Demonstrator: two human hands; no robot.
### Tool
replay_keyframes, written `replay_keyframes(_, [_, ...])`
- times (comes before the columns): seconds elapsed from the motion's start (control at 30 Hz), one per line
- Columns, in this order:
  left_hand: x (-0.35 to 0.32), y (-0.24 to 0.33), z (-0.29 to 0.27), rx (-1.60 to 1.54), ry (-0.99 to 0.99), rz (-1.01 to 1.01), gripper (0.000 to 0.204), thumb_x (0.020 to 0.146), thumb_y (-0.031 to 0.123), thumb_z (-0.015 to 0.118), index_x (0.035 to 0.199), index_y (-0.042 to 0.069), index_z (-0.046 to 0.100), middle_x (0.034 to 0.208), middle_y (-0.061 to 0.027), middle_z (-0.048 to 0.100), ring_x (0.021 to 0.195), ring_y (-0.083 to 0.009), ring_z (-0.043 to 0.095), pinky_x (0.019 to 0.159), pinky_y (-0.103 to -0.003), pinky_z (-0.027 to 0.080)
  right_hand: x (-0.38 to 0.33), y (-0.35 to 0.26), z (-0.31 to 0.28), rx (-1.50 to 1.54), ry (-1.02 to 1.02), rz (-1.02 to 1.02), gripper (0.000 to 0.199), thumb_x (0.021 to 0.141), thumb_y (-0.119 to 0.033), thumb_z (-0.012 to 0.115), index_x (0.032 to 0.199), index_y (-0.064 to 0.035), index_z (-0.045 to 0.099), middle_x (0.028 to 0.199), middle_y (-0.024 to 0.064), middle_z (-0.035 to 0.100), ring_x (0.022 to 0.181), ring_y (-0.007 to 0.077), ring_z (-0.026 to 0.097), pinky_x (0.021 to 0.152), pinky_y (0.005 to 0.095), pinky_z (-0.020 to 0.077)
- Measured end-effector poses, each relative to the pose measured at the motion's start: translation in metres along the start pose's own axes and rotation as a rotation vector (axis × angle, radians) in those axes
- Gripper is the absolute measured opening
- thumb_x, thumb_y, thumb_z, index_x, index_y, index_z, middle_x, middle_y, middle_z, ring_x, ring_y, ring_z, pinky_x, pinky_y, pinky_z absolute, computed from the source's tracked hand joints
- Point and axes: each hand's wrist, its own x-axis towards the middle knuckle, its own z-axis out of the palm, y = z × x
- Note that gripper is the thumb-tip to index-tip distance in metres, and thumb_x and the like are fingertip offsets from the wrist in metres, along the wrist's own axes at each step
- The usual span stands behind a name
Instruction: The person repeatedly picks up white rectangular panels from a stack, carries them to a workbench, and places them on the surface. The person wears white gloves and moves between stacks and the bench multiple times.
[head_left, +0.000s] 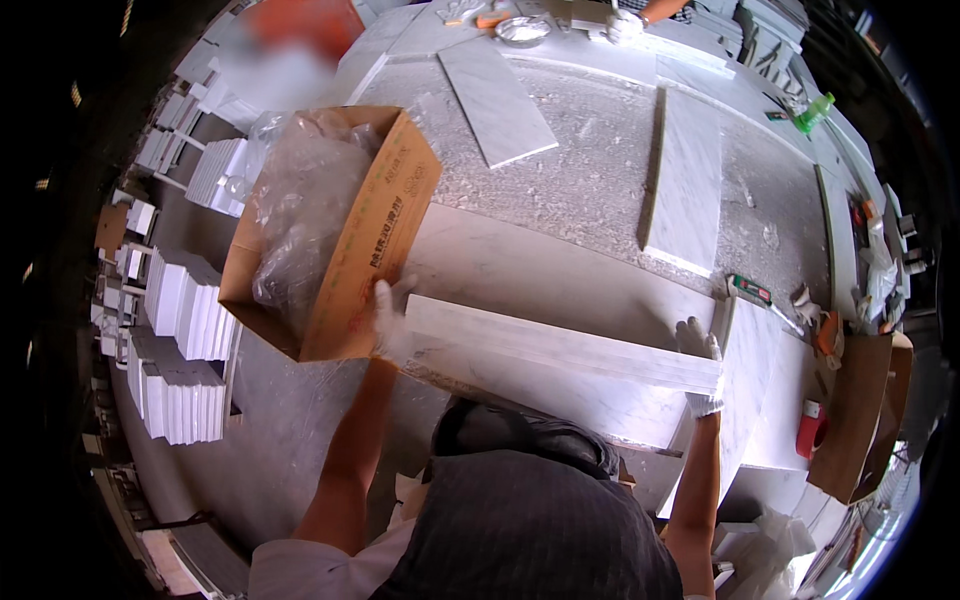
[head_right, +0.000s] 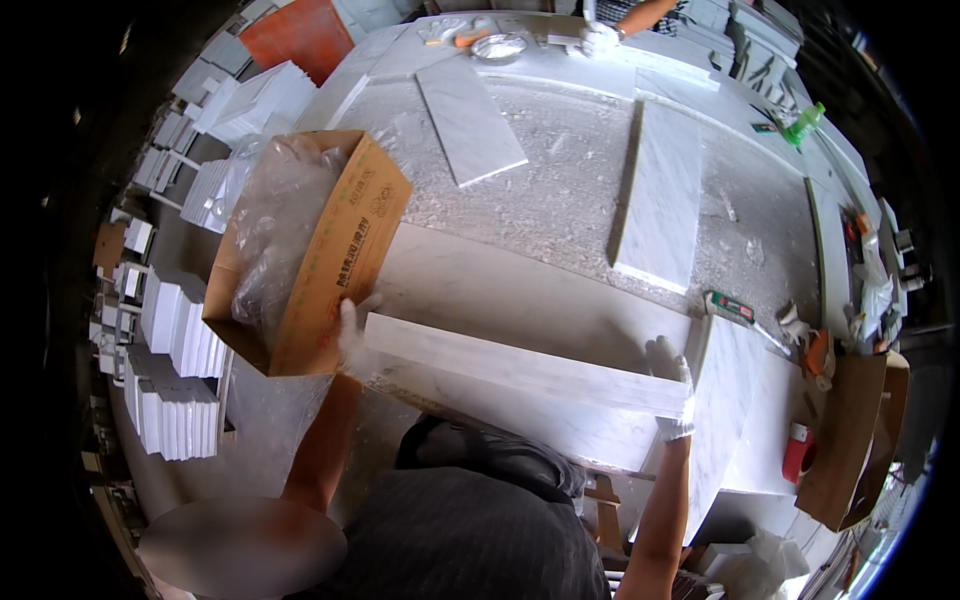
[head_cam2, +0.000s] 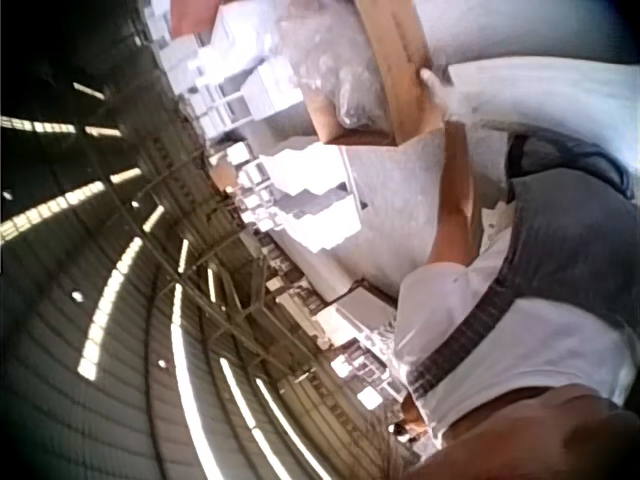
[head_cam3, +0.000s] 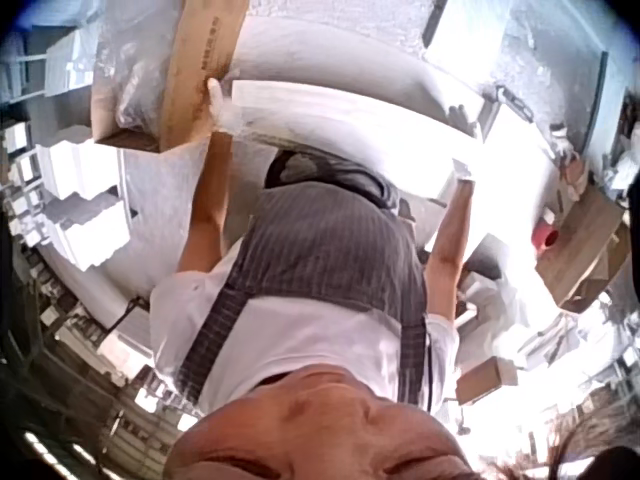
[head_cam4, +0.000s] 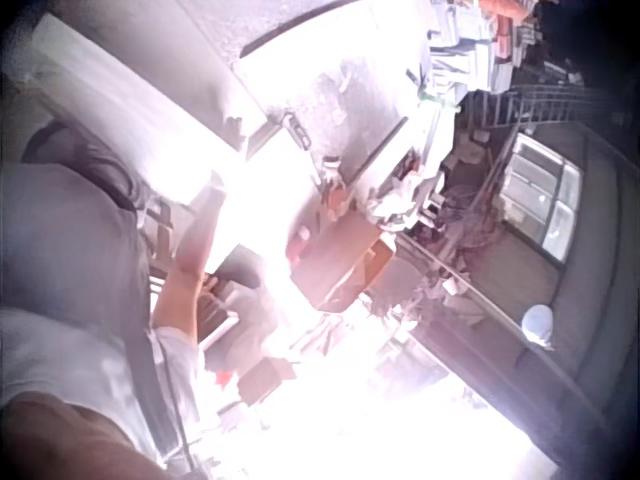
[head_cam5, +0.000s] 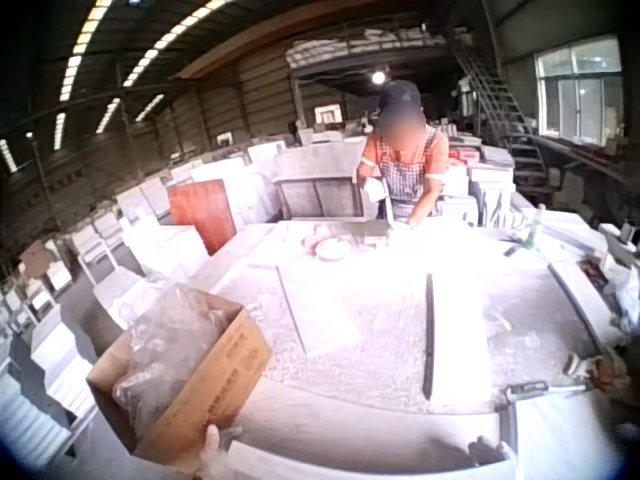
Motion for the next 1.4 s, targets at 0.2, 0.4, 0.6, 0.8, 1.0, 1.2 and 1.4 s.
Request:
replay_keyframes(0.2, [-0.011, 0.017, -0.035, 0.600, -0.094, 0.043, 0.052, 0.086, 0.022, 0.057, 0.131, -0.001, 0.042, 0.122, -0.0087, 0.053, 0.118, -0.0214, 0.048, 0.101, -0.035, 0.038, -0.003, -0.001, -0.002, 0.064, 0.041, 0.013, 0.054, 0.102, -0.035, 0.026, 0.142, 0.0016, 0.032, 0.146, 0.0152, 0.037, 0.137, 0.0254, 0.031, 0.116, 0.0386, 0.0179])
replay_keyframes(0.4, [-0.031, 0.056, 0.004, 0.777, -0.551, -0.159, 0.075, 0.068, 0.001, 0.073, 0.135, -0.003, 0.038, 0.129, -0.0128, 0.049, 0.124, -0.0181, 0.045, 0.101, -0.035, 0.040, -0.006, -0.002, -0.004, -0.054, 0.057, 0.017, 0.056, 0.101, -0.036, 0.031, 0.141, 0.0023, 0.034, 0.144, 0.0169, 0.039, 0.135, 0.0261, 0.035, 0.114, 0.0390, 0.0230])
replay_keyframes(0.6, [-0.036, 0.065, 0.037, 1.305, -0.605, -0.136, 0.075, 0.068, 0.002, 0.074, 0.134, -0.003, 0.038, 0.128, -0.0128, 0.050, 0.121, -0.0192, 0.047, 0.098, -0.035, 0.042, -0.051, -0.031, -0.027, -0.551, 0.135, -0.057, 0.062, 0.091, -0.015, 0.052, 0.144, 0.0013, 0.026, 0.143, 0.0159, 0.040, 0.134, 0.0262, 0.037, 0.108, 0.0360, 0.0333])
replay_keyframes(0.8, [-0.037, 0.056, 0.029, 1.342, -0.624, -0.161, 0.073, 0.069, 0.002, 0.074, 0.133, -0.003, 0.039, 0.127, -0.0126, 0.051, 0.120, -0.0194, 0.048, 0.098, -0.035, 0.043, -0.072, -0.040, 0.025, -1.177, 0.098, 0.034, 0.117, 0.059, -0.016, 0.088, 0.146, 0.0011, 0.011, 0.147, 0.0186, 0.030, 0.135, 0.0281, 0.035, 0.108, 0.0353, 0.0347])
replay_keyframes(1.0, [-0.033, 0.058, 0.038, 1.346, -0.647, -0.195, 0.071, 0.070, 0.002, 0.074, 0.132, -0.003, 0.040, 0.126, -0.0123, 0.052, 0.118, -0.0196, 0.049, 0.097, -0.034, 0.043, -0.046, -0.025, 0.019, -0.976, -0.044, -0.048, 0.111, 0.059, -0.021, 0.089, 0.143, 0.0006, 0.021, 0.140, 0.0168, 0.038, 0.126, 0.0257, 0.044, 0.103, 0.0357, 0.0412])
replay_keyframes(1.2, [-0.017, 0.057, 0.049, 1.300, -0.697, -0.258, 0.069, 0.071, 0.003, 0.073, 0.132, -0.002, 0.041, 0.125, -0.0121, 0.052, 0.117, -0.0198, 0.050, 0.096, -0.034, 0.044, -0.042, -0.021, 0.003, -1.183, -0.006, -0.230, 0.065, 0.062, -0.019, 0.086, 0.117, -0.0043, 0.055, 0.117, 0.0119, 0.057, 0.109, 0.0276, 0.056, 0.091, 0.0339, 0.0474])
replay_keyframes(1.4, [-0.008, 0.056, 0.053, 1.200, -0.717, -0.318, 0.066, 0.072, 0.003, 0.073, 0.131, -0.002, 0.042, 0.124, -0.0119, 0.053, 0.115, -0.0201, 0.051, 0.095, -0.034, 0.045, -0.041, -0.024, 0.005, -1.149, 0.052, -0.153, 0.062, 0.064, -0.022, 0.084, 0.117, -0.0070, 0.055, 0.106, 0.0106, 0.061, 0.099, 0.0253, 0.061, 0.086, 0.0332, 0.0490])
